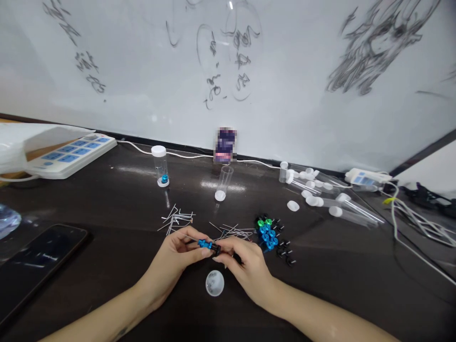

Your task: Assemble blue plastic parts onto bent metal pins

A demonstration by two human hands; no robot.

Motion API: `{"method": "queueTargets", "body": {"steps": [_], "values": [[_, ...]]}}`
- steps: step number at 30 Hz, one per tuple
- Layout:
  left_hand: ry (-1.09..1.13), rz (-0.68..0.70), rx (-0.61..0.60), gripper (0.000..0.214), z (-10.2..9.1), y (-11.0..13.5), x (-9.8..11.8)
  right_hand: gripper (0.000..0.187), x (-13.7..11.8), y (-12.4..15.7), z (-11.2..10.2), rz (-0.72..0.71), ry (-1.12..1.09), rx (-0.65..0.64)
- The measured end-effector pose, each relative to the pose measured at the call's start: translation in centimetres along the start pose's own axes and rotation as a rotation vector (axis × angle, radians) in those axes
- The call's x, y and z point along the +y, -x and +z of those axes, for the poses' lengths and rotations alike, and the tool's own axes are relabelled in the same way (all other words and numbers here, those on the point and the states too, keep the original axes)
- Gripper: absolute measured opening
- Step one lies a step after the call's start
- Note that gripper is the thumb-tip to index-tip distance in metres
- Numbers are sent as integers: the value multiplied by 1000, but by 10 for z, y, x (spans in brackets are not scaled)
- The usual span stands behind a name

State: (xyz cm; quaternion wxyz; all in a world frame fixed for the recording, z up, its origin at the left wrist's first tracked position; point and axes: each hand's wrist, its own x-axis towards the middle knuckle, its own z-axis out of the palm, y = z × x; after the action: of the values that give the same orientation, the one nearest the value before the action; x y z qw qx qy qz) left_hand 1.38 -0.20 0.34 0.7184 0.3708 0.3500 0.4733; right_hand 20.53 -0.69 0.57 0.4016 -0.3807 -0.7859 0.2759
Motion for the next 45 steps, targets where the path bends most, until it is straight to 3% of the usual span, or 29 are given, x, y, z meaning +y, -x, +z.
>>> {"method": "queueTargets", "body": {"steps": [6,11,17,24,37,45], "values": [[65,-12,43,18,-3,-3,-1,28,1,2,2,17,-40,39],[37,-33,11,19,-1,-3,0,12,3,2,2,-11,-23,66],[22,-29,12,19,0,-2,2,5,0,1,0,8,10,35],[20,-23,25,18,0,0,2,14,0,1,1,48,-16,51],[-9,-3,6,18,1,0,3,5,-2,1,-1,47,6,-4],[32,8,56,19,1,-3,2,22,0,1,1,23,-26,37]]}}
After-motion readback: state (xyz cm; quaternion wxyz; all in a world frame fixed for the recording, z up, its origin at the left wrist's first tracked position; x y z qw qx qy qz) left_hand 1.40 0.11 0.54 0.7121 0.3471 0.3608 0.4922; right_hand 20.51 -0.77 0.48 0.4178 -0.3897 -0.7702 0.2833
